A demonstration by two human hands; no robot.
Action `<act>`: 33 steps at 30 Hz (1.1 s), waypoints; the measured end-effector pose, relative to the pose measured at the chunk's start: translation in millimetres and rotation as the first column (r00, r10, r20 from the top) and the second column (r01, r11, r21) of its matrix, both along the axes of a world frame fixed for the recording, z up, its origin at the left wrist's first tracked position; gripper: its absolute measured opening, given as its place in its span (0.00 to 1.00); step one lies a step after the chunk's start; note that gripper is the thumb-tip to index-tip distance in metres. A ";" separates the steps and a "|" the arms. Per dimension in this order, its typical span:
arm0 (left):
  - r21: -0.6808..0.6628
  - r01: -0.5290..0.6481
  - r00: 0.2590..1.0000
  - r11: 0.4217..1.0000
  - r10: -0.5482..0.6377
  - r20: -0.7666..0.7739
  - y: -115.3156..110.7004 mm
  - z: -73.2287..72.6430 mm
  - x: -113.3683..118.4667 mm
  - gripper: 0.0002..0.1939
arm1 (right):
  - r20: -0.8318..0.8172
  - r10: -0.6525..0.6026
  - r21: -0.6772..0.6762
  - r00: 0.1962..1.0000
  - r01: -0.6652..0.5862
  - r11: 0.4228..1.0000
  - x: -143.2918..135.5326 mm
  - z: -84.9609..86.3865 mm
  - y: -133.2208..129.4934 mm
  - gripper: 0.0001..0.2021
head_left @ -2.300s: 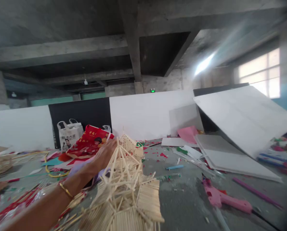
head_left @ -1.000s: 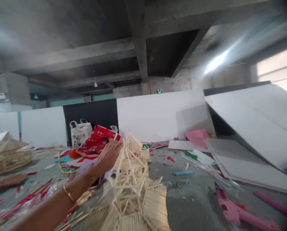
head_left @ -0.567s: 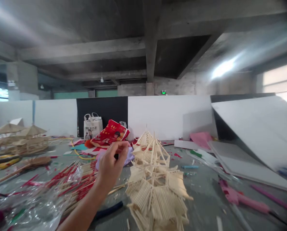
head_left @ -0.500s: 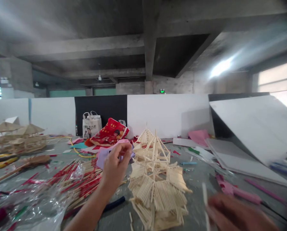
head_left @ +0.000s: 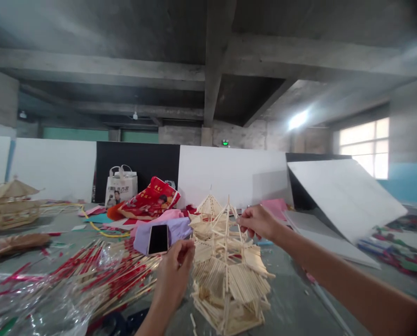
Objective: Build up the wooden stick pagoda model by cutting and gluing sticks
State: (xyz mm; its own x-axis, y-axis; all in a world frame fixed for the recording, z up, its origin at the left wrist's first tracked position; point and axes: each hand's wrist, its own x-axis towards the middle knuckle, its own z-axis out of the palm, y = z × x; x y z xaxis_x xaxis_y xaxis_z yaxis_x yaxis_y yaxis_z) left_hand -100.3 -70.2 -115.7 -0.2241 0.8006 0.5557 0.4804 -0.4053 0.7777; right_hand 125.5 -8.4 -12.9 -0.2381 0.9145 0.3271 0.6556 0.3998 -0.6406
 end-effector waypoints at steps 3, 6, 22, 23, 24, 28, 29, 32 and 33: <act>-0.020 0.016 1.000 1.000 -0.017 -0.017 -3.4 -4.4 -1.8 0.14 | 0.031 -0.018 0.019 0.999 0.018 1.000 -4.1 -2.6 5.0 0.11; -0.033 0.002 1.000 0.999 -0.002 -0.028 -6.7 -4.8 -2.4 0.13 | 0.064 -0.044 0.062 0.997 0.040 0.997 -7.3 -4.3 8.4 0.11; -0.010 0.043 0.998 0.999 -0.043 -0.046 -10.9 -11.0 4.3 0.11 | 0.114 -0.113 0.087 0.987 0.103 0.991 -14.3 -1.6 12.0 0.11; -0.010 0.042 0.998 0.999 -0.042 -0.045 -11.0 -11.5 4.5 0.10 | 0.114 -0.114 0.083 0.987 0.105 0.991 -14.4 -1.1 11.2 0.11; -0.011 0.041 0.998 0.999 -0.042 -0.045 -11.0 -11.7 4.7 0.10 | 0.114 -0.114 0.080 0.987 0.105 0.991 -14.5 -0.7 10.3 0.11; -0.023 0.048 0.998 0.999 -0.049 -0.050 -9.7 -11.6 5.6 0.11 | 0.111 -0.117 0.075 0.987 0.109 0.991 -14.5 -0.7 8.6 0.11; -0.025 0.052 0.998 0.998 -0.053 -0.045 -9.2 -11.6 5.6 0.11 | 0.109 -0.118 0.075 0.987 0.110 0.991 -14.5 -1.1 9.0 0.11; -0.027 0.065 0.998 0.998 -0.065 -0.023 -7.9 -12.1 5.7 0.11 | 0.108 -0.113 0.071 0.988 0.106 0.992 -14.1 -2.8 11.6 0.11; -0.029 0.069 0.997 0.997 -0.069 -0.018 -7.8 -12.3 5.7 0.11 | 0.107 -0.110 0.070 0.988 0.103 0.992 -14.0 -3.4 12.6 0.11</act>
State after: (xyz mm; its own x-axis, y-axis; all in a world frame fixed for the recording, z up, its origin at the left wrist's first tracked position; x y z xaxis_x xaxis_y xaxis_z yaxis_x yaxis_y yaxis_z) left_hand -94.6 -78.0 -128.0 -0.1578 0.8294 0.5359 0.4667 -0.4156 0.7807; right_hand 111.5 4.1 -16.3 -0.1786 0.9145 0.3631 0.7619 0.3620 -0.5371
